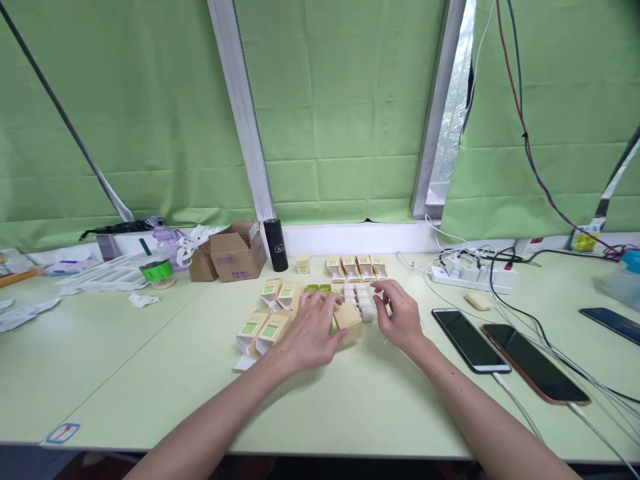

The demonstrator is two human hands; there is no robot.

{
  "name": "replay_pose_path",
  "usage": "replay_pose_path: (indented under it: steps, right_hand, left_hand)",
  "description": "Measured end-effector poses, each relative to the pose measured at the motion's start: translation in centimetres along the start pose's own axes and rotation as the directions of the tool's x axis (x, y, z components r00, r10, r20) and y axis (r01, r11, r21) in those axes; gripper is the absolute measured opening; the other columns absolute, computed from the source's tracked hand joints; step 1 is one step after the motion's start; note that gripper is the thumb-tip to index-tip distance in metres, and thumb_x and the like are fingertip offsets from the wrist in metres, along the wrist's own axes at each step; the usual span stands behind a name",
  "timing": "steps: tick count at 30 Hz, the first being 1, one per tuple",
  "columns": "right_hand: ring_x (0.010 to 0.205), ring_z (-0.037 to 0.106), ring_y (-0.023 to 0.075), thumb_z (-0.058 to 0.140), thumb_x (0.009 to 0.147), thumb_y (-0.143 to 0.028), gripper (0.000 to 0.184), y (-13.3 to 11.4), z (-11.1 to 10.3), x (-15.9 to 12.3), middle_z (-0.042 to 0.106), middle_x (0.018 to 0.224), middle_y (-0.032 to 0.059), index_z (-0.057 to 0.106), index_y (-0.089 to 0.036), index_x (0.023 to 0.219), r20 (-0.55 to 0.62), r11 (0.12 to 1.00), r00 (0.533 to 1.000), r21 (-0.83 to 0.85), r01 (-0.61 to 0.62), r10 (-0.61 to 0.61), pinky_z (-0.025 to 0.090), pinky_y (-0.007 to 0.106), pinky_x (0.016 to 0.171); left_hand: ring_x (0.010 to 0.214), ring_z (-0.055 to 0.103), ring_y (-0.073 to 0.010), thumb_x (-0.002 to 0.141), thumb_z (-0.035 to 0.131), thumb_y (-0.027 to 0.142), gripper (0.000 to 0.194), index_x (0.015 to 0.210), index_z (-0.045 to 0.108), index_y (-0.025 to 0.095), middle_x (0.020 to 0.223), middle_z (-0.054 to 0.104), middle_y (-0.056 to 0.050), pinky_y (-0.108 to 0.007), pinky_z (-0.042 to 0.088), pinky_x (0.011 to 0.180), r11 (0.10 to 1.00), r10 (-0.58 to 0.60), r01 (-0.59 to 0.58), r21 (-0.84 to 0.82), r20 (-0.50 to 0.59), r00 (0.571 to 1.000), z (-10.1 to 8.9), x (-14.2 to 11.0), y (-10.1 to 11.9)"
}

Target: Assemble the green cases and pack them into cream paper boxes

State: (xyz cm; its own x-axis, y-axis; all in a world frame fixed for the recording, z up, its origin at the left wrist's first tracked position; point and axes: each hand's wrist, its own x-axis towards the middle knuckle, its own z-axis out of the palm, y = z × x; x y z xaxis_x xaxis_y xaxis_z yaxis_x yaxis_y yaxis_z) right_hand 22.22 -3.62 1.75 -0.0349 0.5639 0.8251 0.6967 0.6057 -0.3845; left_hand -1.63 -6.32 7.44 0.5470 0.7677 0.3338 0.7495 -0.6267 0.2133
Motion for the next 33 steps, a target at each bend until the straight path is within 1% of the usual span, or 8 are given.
replay_pose_path:
  steps: [5, 11, 13, 16, 19, 22, 27, 33]
  right_hand:
    - [0.078, 0.066, 0.0197, 0.048, 0.100, -0.018, 0.025, 0.0, 0.5, -0.5, 0.072, 0.101, 0.0068, 0.063, -0.022, 0.120, 0.056, 0.999, 0.998, -0.041, 0.033, -0.031, 0.050, 0.033, 0.071]
    - [0.080, 0.067, 0.0209, 0.048, 0.101, -0.018, 0.027, 0.0, 0.7, -0.9, 0.073, 0.103, 0.0078, 0.062, -0.022, 0.123, 0.116, 0.993, 0.991, -0.097, 0.073, -0.061, 0.047, 0.032, 0.067]
    - [0.081, 0.067, 0.0210, 0.048, 0.100, -0.018, 0.027, 0.0, 0.6, -0.9, 0.074, 0.103, 0.0077, 0.062, -0.022, 0.123, 0.108, 0.993, 0.992, -0.093, 0.072, -0.061, 0.048, 0.032, 0.067]
    - [0.080, 0.068, 0.0206, 0.049, 0.100, -0.017, 0.027, -0.1, 0.6, -0.9, 0.074, 0.102, 0.0071, 0.063, -0.022, 0.123, 0.096, 0.993, 0.993, -0.092, 0.080, -0.071, 0.047, 0.032, 0.067]
    - [0.080, 0.067, 0.0204, 0.048, 0.101, -0.016, 0.027, -0.2, 0.7, -0.8, 0.074, 0.101, 0.0070, 0.063, -0.021, 0.122, 0.100, 0.989, 0.990, -0.103, 0.110, -0.099, 0.047, 0.032, 0.067]
    - [0.080, 0.068, 0.0205, 0.048, 0.101, -0.016, 0.025, -0.2, 0.8, -0.9, 0.075, 0.103, 0.0074, 0.062, -0.021, 0.121, 0.112, 0.984, 0.986, -0.110, 0.137, -0.125, 0.047, 0.032, 0.068]
    - [0.080, 0.069, 0.0203, 0.051, 0.099, -0.015, 0.022, 0.0, 1.0, -1.2, 0.076, 0.104, 0.0062, 0.063, -0.022, 0.118, 0.164, 0.986, 0.978, -0.076, 0.146, -0.132, 0.047, 0.032, 0.066]
    - [0.084, 0.069, 0.0222, 0.052, 0.095, -0.012, 0.026, -0.2, 0.6, -1.1, 0.077, 0.104, 0.0064, 0.063, -0.023, 0.116, 0.259, 0.987, 0.959, -0.073, 0.141, -0.118, 0.046, 0.033, 0.068]
  left_hand:
    - [0.121, 0.054, -0.0350, 0.092, 0.066, 0.030, 0.034, 0.123, 0.055, 0.024, 0.126, 0.064, -0.012, -0.052, 0.042, 0.104, 1.000, 0.018, -0.017, -0.012, 0.118, 0.993, 1.7, -1.8, 0.5]
    - [0.147, 0.041, -0.0375, 0.097, 0.064, 0.044, 0.051, 0.142, 0.052, 0.024, 0.146, 0.061, -0.013, -0.059, 0.030, 0.123, 0.997, 0.049, -0.051, 0.063, 0.044, 0.998, 0.7, -3.3, -1.3]
    - [0.153, 0.036, -0.0374, 0.099, 0.060, 0.045, 0.051, 0.145, 0.052, 0.025, 0.155, 0.056, -0.014, -0.062, 0.024, 0.127, 0.989, 0.002, -0.004, 0.151, 0.011, 1.000, 0.2, -4.2, -2.8]
    - [0.160, 0.027, -0.0407, 0.099, 0.059, 0.042, 0.050, 0.146, 0.056, 0.023, 0.167, 0.043, -0.018, -0.066, 0.017, 0.129, 0.946, -0.140, 0.132, 0.297, 0.003, 0.990, -0.4, -5.8, -5.4]
    - [0.162, 0.023, -0.0459, 0.098, 0.057, 0.037, 0.053, 0.149, 0.056, 0.024, 0.172, 0.034, -0.020, -0.073, 0.017, 0.125, 0.882, -0.307, 0.267, 0.389, 0.044, 0.951, -0.4, -7.1, -7.3]
    - [0.162, 0.022, -0.0469, 0.100, 0.053, 0.037, 0.060, 0.159, 0.046, 0.026, 0.173, 0.031, -0.022, -0.077, 0.023, 0.120, 0.841, -0.423, 0.349, 0.414, 0.100, 0.901, 0.1, -7.8, -7.9]
    - [0.162, 0.025, -0.0441, 0.103, 0.047, 0.036, 0.060, 0.161, 0.043, 0.023, 0.173, 0.030, -0.023, -0.073, 0.029, 0.120, 0.804, -0.476, 0.410, 0.430, 0.055, 0.878, 1.2, -7.7, -7.7]
    - [0.158, 0.033, -0.0449, 0.102, 0.047, 0.037, 0.060, 0.161, 0.043, 0.022, 0.167, 0.041, -0.024, -0.076, 0.027, 0.119, 0.791, -0.443, 0.398, 0.464, -0.014, 0.897, 1.5, -7.5, -7.9]
